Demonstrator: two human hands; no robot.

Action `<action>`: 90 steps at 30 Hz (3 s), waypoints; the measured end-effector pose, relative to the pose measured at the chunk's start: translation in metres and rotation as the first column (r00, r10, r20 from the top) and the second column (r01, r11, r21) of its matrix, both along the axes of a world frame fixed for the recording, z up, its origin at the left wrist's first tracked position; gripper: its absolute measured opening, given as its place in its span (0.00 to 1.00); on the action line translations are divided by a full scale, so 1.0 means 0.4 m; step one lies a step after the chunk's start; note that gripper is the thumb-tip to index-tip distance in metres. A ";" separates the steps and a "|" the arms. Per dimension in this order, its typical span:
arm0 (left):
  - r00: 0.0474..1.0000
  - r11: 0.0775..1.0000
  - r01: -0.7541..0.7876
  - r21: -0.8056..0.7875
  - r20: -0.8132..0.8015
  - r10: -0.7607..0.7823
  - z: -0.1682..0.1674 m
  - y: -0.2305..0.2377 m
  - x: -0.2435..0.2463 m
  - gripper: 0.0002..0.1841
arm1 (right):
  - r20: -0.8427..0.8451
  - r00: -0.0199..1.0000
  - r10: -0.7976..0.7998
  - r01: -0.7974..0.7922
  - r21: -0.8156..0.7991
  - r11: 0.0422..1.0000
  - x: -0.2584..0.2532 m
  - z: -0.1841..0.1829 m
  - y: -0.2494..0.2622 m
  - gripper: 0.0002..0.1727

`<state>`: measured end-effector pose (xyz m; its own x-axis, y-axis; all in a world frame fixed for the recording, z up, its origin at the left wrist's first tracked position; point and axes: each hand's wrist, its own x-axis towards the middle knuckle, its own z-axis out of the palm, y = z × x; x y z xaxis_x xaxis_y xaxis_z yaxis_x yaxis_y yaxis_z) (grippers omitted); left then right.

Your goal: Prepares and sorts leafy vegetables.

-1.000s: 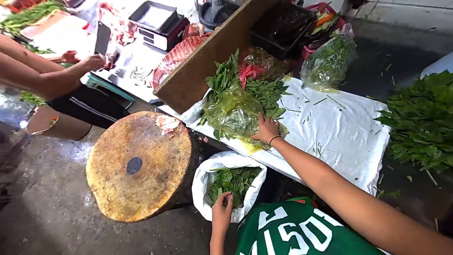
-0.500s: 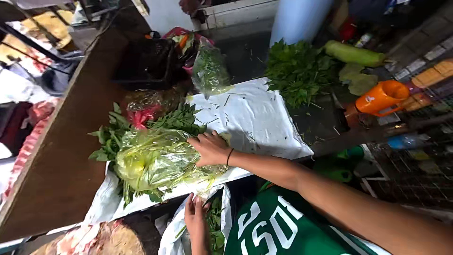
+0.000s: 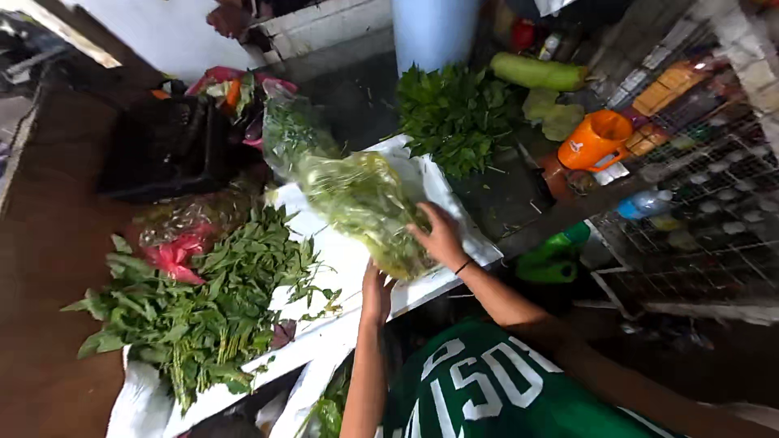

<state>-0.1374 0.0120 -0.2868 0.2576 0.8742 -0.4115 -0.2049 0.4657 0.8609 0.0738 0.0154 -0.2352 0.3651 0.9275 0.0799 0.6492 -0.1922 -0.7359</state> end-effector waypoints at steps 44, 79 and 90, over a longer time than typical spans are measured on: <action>0.633 0.959 0.069 0.275 -0.755 0.171 0.064 0.131 0.157 0.16 | -0.551 0.714 0.432 -0.528 -0.019 0.849 0.206 0.068 0.088 0.15; 0.777 0.990 -0.065 -0.123 -0.629 -0.027 -0.074 -0.084 -0.123 0.41 | 0.176 0.977 -0.122 0.199 -0.532 0.823 0.774 -0.259 -0.132 0.29; 0.765 0.994 -0.102 -0.033 -0.641 0.057 -0.079 -0.068 -0.083 0.16 | 0.169 0.980 -0.107 0.188 -0.603 0.776 0.957 -0.438 -0.036 0.36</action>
